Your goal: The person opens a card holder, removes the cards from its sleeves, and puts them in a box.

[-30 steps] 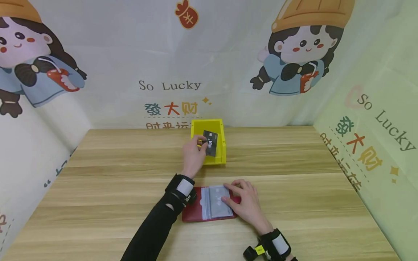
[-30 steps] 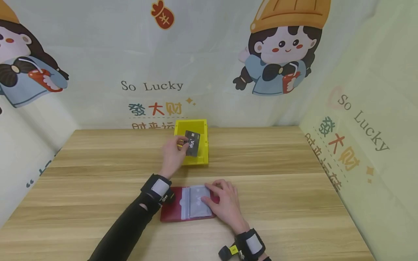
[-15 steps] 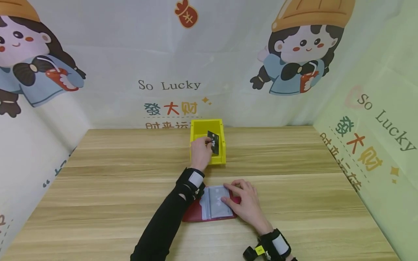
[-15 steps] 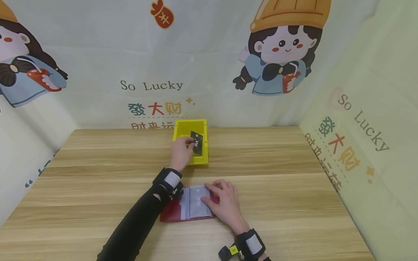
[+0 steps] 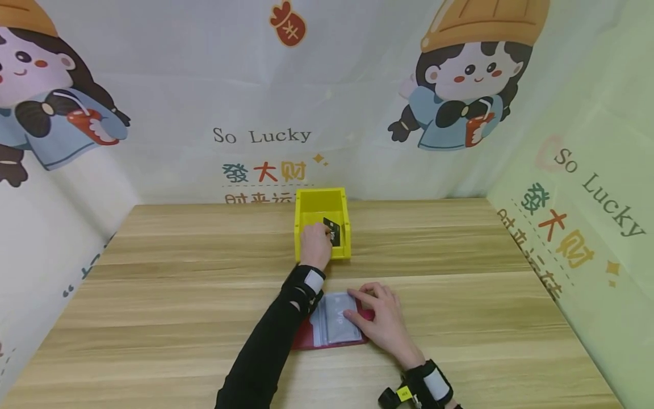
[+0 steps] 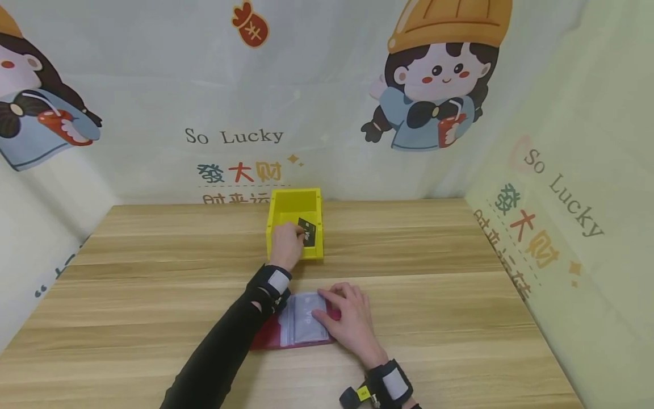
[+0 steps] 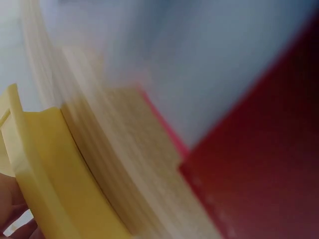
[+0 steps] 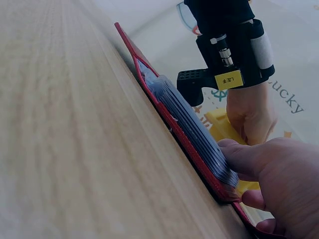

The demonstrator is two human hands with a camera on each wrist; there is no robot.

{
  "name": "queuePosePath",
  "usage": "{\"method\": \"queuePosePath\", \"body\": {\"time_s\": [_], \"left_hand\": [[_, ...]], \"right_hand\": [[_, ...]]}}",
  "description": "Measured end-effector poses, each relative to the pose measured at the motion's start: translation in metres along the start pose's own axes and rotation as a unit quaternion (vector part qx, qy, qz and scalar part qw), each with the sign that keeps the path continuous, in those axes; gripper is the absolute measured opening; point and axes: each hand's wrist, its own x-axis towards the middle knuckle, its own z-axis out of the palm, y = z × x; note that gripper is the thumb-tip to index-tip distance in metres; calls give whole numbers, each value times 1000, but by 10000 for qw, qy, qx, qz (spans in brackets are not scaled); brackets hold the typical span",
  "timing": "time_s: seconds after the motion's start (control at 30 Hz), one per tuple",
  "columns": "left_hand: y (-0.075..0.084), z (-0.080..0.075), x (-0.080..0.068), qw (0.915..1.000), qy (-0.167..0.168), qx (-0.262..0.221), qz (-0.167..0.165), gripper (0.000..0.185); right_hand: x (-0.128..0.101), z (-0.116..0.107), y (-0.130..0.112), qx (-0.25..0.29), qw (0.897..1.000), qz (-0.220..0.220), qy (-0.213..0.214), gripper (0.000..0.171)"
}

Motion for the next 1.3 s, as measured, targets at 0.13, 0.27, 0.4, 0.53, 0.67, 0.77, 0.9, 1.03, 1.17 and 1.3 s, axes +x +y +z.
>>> {"method": "queuePosePath", "body": {"time_s": [0.13,0.27,0.4,0.53,0.67,0.77,0.9,1.03,1.17,1.3], "left_hand": [[1,-1,-1,9996,-189,199,-34,13],[4,-1,-2,9979,-542,266,-225,17],[6,-1,-2,9939,-898,467,-448,20],[9,-1,-2,9880,-1200,728,-643,24],[13,-1,-3,9829,-1347,1021,-731,29],[14,-1,-4,9819,-1357,1094,-741,31],[13,-1,-6,9844,-1211,1144,-562,32],[9,-1,-10,9900,-858,1118,-97,32],[9,-8,-18,9960,-420,648,451,30],[10,-24,-36,9962,-448,-82,739,25]], "right_hand": [[-1,-1,-2,21,10000,65,-54,38],[-1,-1,-3,28,10000,61,-49,38],[-1,0,-2,28,10000,27,-23,38],[-1,0,-2,31,10000,-8,-3,37],[-1,0,-1,6,10000,-36,9,37],[-1,0,-1,16,10000,-53,31,37],[0,0,-2,50,9999,-79,59,37],[0,0,-2,25,10000,-68,44,38],[0,0,-1,3,9999,-134,80,38],[-2,1,0,-47,9995,-254,174,39]]}}
